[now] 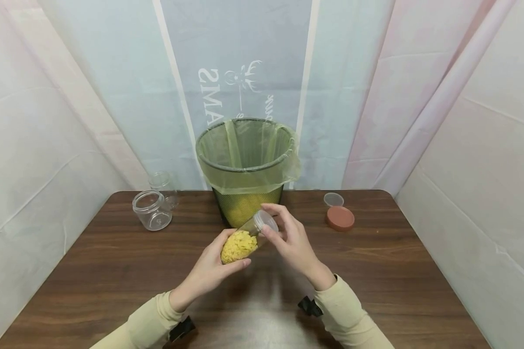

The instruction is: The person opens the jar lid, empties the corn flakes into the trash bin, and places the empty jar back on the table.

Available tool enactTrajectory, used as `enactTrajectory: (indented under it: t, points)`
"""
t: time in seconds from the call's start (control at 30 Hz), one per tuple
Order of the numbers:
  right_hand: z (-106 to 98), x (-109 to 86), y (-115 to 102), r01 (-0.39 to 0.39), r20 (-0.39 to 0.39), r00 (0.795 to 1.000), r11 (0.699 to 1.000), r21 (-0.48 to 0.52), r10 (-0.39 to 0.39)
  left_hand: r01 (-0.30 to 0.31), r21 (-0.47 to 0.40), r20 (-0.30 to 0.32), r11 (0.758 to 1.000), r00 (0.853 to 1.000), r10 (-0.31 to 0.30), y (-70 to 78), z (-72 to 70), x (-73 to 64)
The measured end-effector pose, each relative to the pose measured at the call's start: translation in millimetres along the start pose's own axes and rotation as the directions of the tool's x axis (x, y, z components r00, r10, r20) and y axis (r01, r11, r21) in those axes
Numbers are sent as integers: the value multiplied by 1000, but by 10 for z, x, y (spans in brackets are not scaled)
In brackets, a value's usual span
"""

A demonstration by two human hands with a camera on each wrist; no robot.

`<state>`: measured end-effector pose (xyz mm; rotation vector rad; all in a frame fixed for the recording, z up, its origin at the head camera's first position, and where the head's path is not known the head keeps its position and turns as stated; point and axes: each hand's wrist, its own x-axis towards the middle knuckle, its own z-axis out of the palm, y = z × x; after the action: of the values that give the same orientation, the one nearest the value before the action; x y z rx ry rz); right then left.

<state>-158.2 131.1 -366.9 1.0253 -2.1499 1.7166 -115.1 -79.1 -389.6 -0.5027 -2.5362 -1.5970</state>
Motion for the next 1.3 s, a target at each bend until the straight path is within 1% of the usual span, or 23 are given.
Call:
enactTrajectory:
  t: [0.1,0.2,0.37,0.47,0.6,0.73,0.9,1.0,1.13,1.3]
  points:
    - [-6,43,-22,0,-54,999,992,-123,-7,-2,14,-11,1000,1000,2,2,11,1]
    - [-14,81,-40,5,-86,996,975,-224,-24,-20,30,-13,999,1000,20,4,24,8]
    - [-16,132,-60,33,-106,992,942,-333,-72,-47,52,-11,998,999,48,23,40,9]
    - [-16,155,-75,48,-117,988,921,-387,-100,-58,71,-20,996,998,60,35,45,5]
    - [-22,174,-82,52,-130,984,894,-445,-122,-70,95,-32,993,997,73,45,49,8]
    - [-28,179,-70,69,-128,980,865,-496,-151,-68,100,-27,993,997,71,48,52,7]
    - [-31,187,-46,100,-132,969,821,-562,-208,-50,83,-1,995,999,51,45,65,14]
    - [-42,206,-38,128,-140,957,799,-588,-256,-25,69,7,997,1000,25,57,76,34]
    - [-67,231,-40,166,-146,940,787,-594,-308,-6,56,4,998,1000,6,81,88,67]
    - [-86,238,-37,217,-147,920,784,-582,-363,-41,68,-9,997,999,41,106,77,86]
